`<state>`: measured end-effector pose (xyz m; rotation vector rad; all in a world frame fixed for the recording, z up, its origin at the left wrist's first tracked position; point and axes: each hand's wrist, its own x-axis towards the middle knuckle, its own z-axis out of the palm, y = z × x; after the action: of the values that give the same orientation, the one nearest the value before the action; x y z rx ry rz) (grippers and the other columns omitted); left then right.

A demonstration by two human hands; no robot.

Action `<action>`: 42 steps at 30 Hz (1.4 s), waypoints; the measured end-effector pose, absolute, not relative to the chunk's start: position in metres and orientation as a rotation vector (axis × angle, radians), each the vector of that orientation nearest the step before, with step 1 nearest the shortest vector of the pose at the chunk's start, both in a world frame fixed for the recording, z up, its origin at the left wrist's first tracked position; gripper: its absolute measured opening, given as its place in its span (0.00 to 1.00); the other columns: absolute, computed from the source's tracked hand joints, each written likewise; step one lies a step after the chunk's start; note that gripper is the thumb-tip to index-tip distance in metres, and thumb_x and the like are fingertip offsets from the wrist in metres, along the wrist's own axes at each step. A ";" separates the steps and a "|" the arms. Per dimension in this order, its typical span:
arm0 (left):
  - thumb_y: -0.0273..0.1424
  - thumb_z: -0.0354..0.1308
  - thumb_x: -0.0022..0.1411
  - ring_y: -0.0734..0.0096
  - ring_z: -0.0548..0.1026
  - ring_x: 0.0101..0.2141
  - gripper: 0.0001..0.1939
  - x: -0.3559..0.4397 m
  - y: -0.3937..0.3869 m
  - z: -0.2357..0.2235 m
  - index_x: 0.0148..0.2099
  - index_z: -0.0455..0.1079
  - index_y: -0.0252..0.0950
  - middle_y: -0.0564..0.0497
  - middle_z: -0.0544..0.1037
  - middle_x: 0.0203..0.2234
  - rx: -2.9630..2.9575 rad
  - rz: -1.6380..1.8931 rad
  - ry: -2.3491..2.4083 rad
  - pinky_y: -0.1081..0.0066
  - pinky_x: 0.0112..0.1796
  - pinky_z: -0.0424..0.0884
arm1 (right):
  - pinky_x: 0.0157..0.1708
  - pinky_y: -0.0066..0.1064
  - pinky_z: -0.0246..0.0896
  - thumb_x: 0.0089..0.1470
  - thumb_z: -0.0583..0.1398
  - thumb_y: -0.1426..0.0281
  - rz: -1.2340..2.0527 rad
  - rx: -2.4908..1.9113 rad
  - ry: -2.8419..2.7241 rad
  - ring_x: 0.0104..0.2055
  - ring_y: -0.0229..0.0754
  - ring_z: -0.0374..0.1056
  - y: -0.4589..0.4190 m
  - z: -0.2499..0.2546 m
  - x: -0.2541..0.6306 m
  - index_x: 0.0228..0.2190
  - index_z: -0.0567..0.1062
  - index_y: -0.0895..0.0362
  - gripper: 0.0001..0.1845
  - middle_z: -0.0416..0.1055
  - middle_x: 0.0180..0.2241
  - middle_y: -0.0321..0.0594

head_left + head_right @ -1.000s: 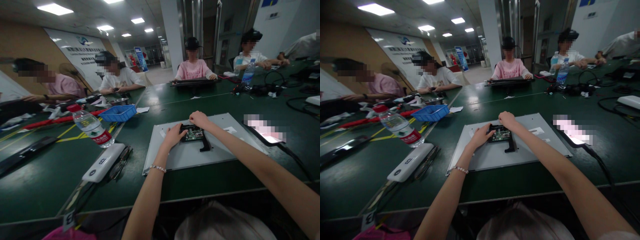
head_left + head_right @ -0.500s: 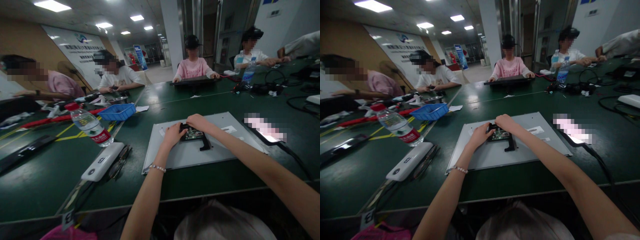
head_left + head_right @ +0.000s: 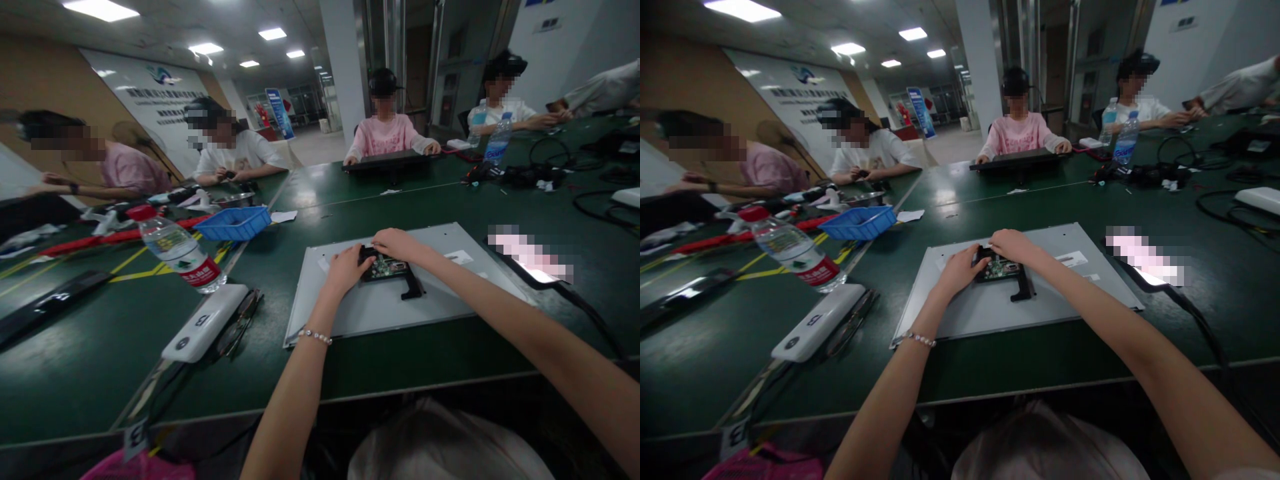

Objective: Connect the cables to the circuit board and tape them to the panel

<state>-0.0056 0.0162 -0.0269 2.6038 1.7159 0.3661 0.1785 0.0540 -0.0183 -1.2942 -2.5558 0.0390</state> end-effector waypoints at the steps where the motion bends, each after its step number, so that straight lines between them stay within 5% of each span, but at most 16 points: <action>1: 0.46 0.45 0.67 0.57 0.70 0.50 0.22 -0.005 0.016 -0.027 0.56 0.60 0.38 0.44 0.74 0.48 2.592 0.354 1.726 0.61 0.48 0.63 | 0.47 0.30 0.59 0.59 0.53 0.69 0.051 -1.297 -2.529 0.49 0.46 0.68 0.055 -0.018 0.182 0.44 0.76 0.59 0.16 0.74 0.45 0.47; 9: 0.46 0.37 0.69 0.56 0.65 0.56 0.28 -0.005 0.009 -0.014 0.64 0.52 0.36 0.41 0.66 0.57 2.616 0.367 1.778 0.52 0.57 0.52 | 0.49 0.33 0.60 0.56 0.54 0.70 0.181 -1.445 -2.308 0.47 0.46 0.69 0.049 -0.014 0.251 0.43 0.77 0.60 0.16 0.75 0.45 0.45; 16: 0.41 0.42 0.69 0.61 0.63 0.56 0.20 0.014 -0.010 -0.003 0.58 0.61 0.39 0.45 0.67 0.56 2.832 0.443 1.535 0.51 0.59 0.45 | 0.42 0.35 0.65 0.50 0.61 0.65 0.450 -1.609 -2.235 0.43 0.49 0.71 0.020 -0.028 0.287 0.45 0.77 0.60 0.21 0.75 0.44 0.49; 30: 0.32 0.45 0.68 0.60 0.67 0.50 0.14 0.031 -0.022 -0.010 0.50 0.68 0.37 0.46 0.72 0.48 2.920 0.414 1.322 0.53 0.55 0.52 | 0.36 0.36 0.65 0.48 0.62 0.68 0.695 -1.663 -2.099 0.37 0.47 0.72 0.013 -0.035 0.300 0.33 0.79 0.55 0.09 0.77 0.37 0.44; 37: 0.30 0.44 0.68 0.61 0.67 0.51 0.15 0.033 -0.023 -0.009 0.51 0.67 0.37 0.47 0.72 0.49 2.925 0.430 1.296 0.54 0.56 0.52 | 0.34 0.34 0.66 0.46 0.64 0.69 0.860 -1.520 -1.940 0.34 0.44 0.72 0.011 -0.034 0.290 0.44 0.75 0.56 0.20 0.77 0.33 0.43; 42: 0.29 0.41 0.69 0.64 0.66 0.52 0.17 0.037 -0.026 -0.007 0.55 0.65 0.37 0.47 0.70 0.51 2.915 0.473 1.208 0.58 0.56 0.54 | 0.32 0.29 0.63 0.49 0.62 0.68 1.119 -1.402 -1.862 0.33 0.40 0.72 0.002 -0.027 0.275 0.33 0.77 0.58 0.08 0.77 0.33 0.43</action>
<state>0.0369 -0.0260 -0.0072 2.9145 1.2084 0.4733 0.2749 0.0020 -0.0271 -1.4019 -1.8620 1.1186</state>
